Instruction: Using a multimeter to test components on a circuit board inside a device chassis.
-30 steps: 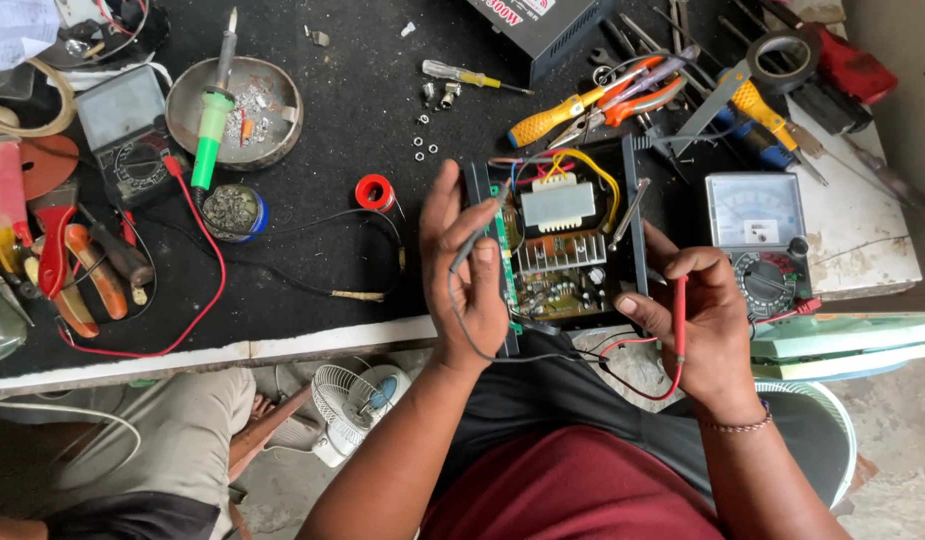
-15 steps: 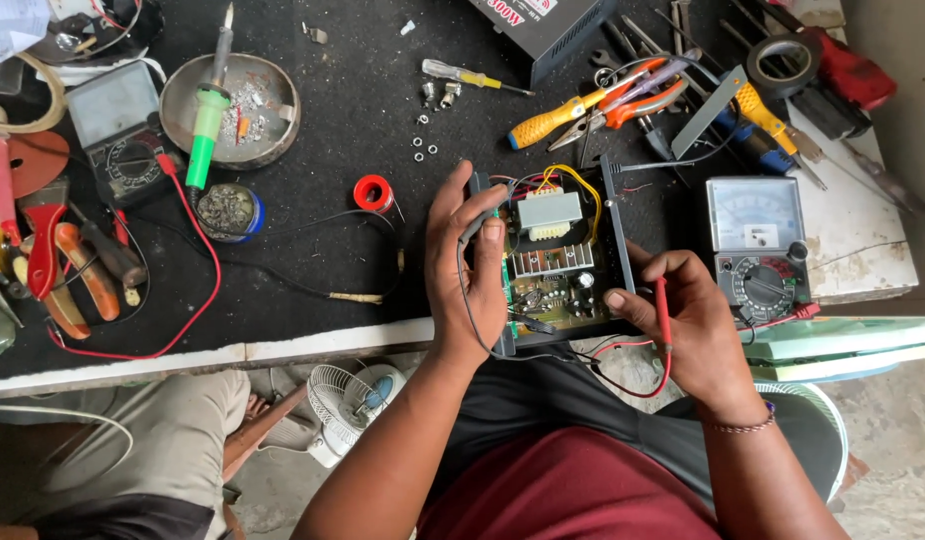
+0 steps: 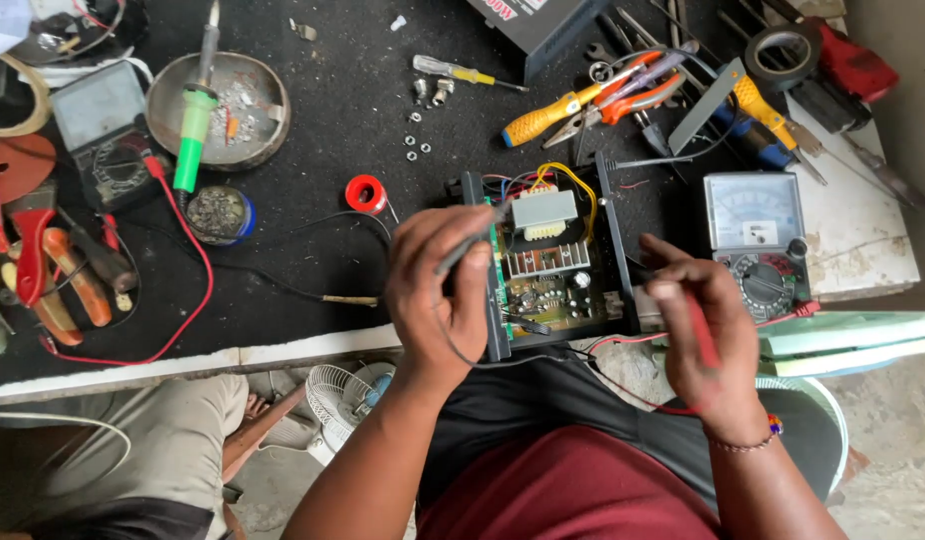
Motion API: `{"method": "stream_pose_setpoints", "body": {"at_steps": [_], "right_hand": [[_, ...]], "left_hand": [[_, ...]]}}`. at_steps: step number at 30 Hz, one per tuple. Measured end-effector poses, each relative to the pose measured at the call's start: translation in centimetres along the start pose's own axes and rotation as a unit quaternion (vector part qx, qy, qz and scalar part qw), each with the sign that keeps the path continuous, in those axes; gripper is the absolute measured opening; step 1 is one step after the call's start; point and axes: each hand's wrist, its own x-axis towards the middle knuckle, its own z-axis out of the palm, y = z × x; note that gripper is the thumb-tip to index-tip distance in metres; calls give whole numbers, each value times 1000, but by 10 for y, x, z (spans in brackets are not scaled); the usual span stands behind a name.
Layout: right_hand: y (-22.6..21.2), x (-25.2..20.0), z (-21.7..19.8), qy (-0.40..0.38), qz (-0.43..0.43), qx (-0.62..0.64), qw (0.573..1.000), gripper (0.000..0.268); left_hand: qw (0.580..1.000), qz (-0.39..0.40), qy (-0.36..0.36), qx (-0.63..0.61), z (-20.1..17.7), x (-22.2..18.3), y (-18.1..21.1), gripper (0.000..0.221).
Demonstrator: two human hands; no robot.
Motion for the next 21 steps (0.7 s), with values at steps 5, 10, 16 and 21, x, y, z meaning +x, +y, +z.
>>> {"method": "stream_pose_setpoints", "body": {"at_steps": [5,10,16,21], "right_hand": [[-18,-1,3,40,-43,-74,996,22],[-20,4,14,41,-96,-130,986,13],[-25,24,27,14,-155,-251,956,20],[-37,50,49,-41,-202,-301,931,14]], "left_hand": [[1000,-8,10,-17,4,9,-15,21],[995,-36,-77,-51,18,15,-20,23],[993,-31,-110,6,26,14,-29,24],[996,-54,-72,-17,26,8,-32,31]]}}
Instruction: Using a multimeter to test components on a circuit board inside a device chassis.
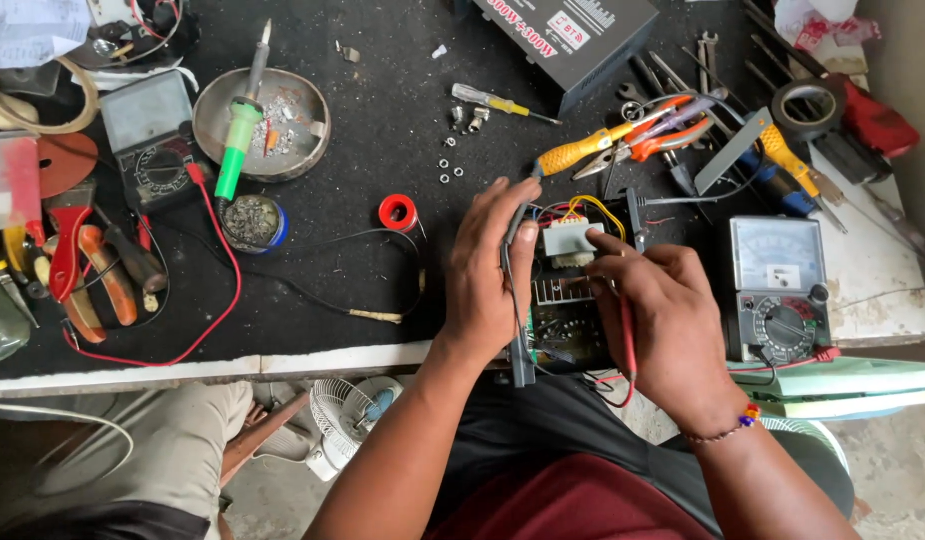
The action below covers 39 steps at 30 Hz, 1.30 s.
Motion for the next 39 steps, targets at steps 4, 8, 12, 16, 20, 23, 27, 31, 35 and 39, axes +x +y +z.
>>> {"method": "stream_pose_setpoints", "body": {"at_steps": [4,8,12,16,20,23,27,31,35,39], "right_hand": [[8,-5,8,-23,21,-35,999,14],[10,-8,4,-41,49,-1,998,18],[3,-12,-6,-40,57,46,996,15],[-5,-27,-18,-69,51,117,989,8],[-1,-50,-3,-4,160,133,978,18],[2,-53,4,25,238,211,948,24],[7,-57,9,45,307,279,909,32],[-10,-30,-5,4,465,223,857,53],[-4,-34,-1,27,446,231,864,49],[11,-57,8,64,348,230,907,53]], "left_hand": [[1000,2,17,1,0,-4,-5,31],[1000,-1,16,-11,-1,-6,-7,32],[1000,-2,6,-17,-1,-6,-10,33],[999,-6,-34,2,-4,-2,-11,32],[998,-19,-12,-56,-2,6,-13,33],[992,-68,-2,-108,0,7,-15,33],[973,-161,18,-168,1,8,-17,36],[960,-183,45,-206,6,10,-21,35],[945,-237,42,-221,8,9,-23,39],[945,-216,47,-241,-1,13,-3,44]]}}
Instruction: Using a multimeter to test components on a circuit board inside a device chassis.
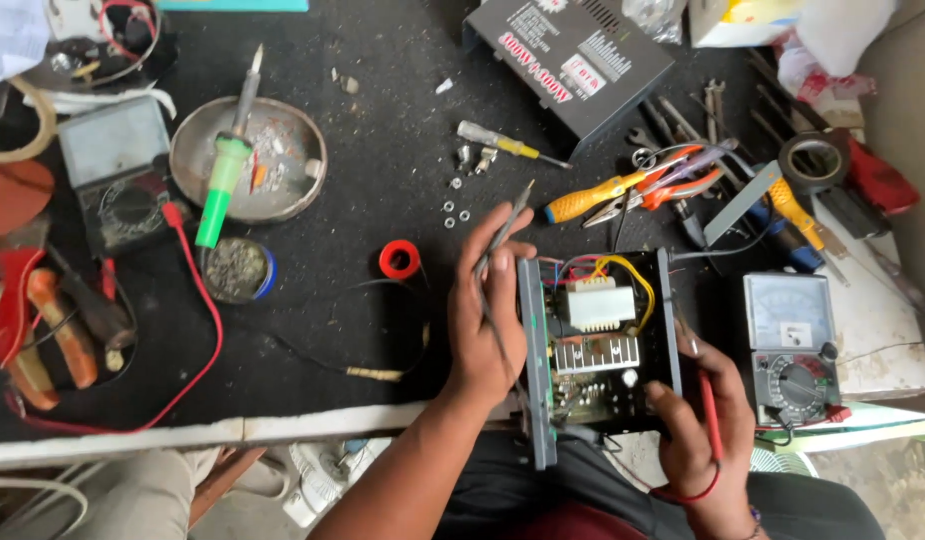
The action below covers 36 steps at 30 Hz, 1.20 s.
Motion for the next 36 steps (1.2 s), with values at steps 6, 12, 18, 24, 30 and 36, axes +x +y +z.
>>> {"method": "stream_pose_setpoints", "body": {"at_steps": [6,12,18,24,30,36], "right_hand": [[25,-13,11,69,-173,61,981,47],[42,-15,17,103,-161,64,979,49],[43,-13,11,83,-140,56,985,52],[20,-7,14,40,-95,43,994,44],[24,2,4,-18,-26,-11,999,49],[18,2,-1,-40,-17,-49,998,50]], "left_hand": [[985,143,-60,-80,0,-3,14,41],[979,168,-75,-87,-1,-6,11,41],[982,160,-64,-71,-1,-6,8,40],[995,55,30,-74,3,-1,-15,51],[998,-24,42,28,0,7,-28,50],[946,144,-67,282,-3,15,-13,40]]}}
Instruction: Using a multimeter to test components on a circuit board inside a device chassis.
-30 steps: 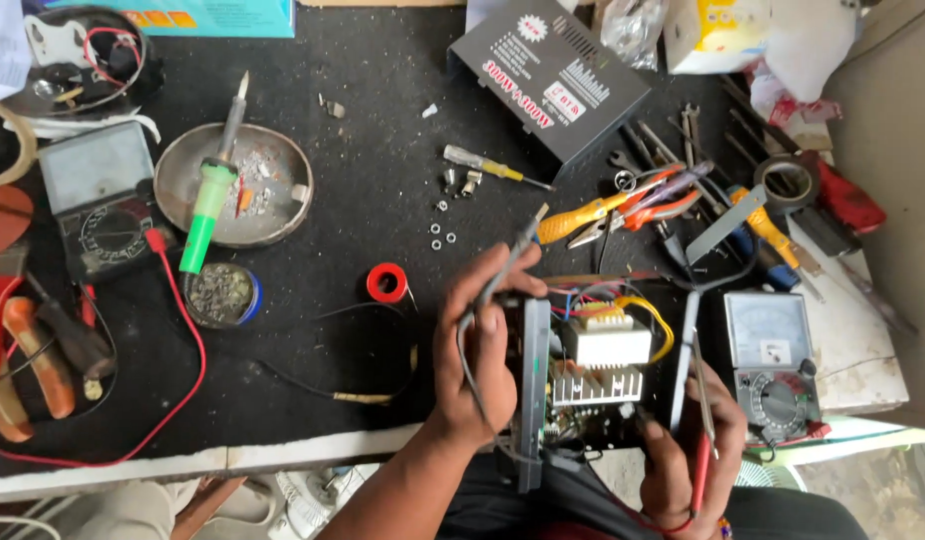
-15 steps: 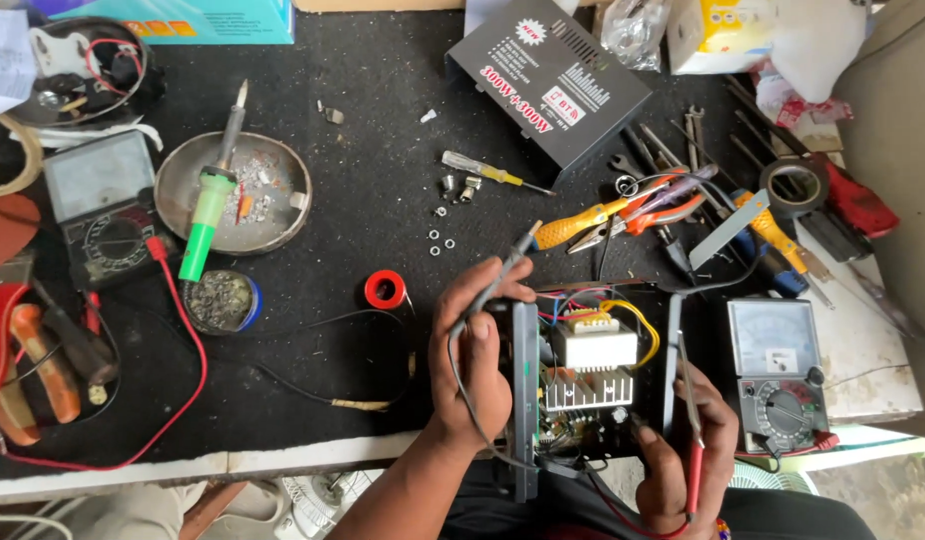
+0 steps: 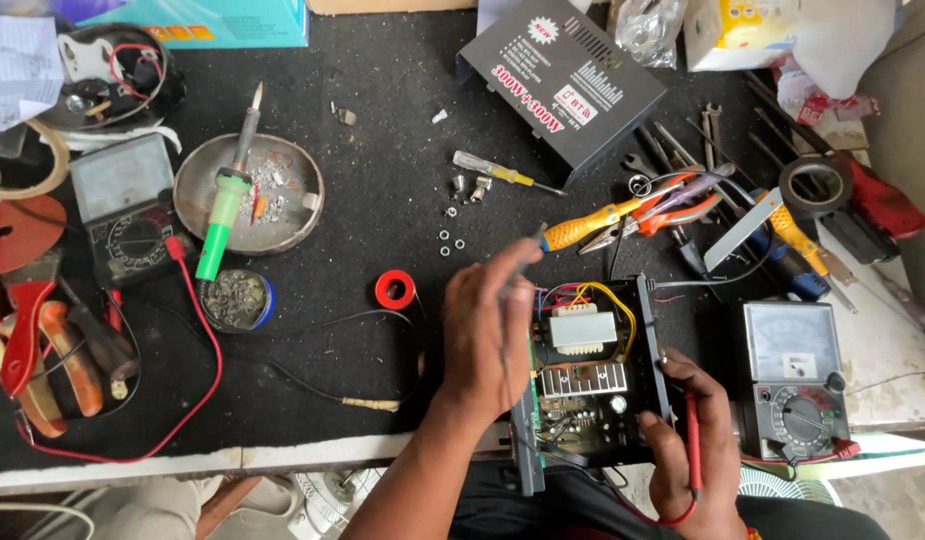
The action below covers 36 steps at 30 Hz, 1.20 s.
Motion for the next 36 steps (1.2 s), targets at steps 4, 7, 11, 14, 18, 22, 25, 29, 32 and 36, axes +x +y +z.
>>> {"method": "stream_pose_setpoints", "body": {"at_steps": [4,7,11,14,18,22,25,29,32,36], "right_hand": [[1,0,0,-5,-28,-4,1000,48],[3,1,1,-3,-18,2,1000,47],[7,1,1,3,-24,7,1000,48],[6,1,0,3,-19,3,1000,49],[6,3,1,-5,-41,14,999,49],[2,3,0,-5,-55,5,998,49],[-1,3,-1,-11,-43,3,999,49],[-3,3,-1,-13,-44,15,999,48],[-2,4,-1,-16,-54,19,998,47],[0,3,-2,-20,-31,5,999,48]], "left_hand": [[993,65,-89,32,-11,19,2,36],[975,118,-181,53,-13,30,-3,28],[970,147,-193,22,-12,33,-1,20],[974,133,-177,38,-10,29,-2,20],[972,110,-160,133,-11,24,-4,18],[958,104,-199,176,-15,28,0,19],[948,75,-244,188,-17,33,0,21],[944,64,-259,196,-17,38,-1,19],[953,102,-220,183,-15,44,1,19],[962,77,-255,62,-6,60,2,35]]}}
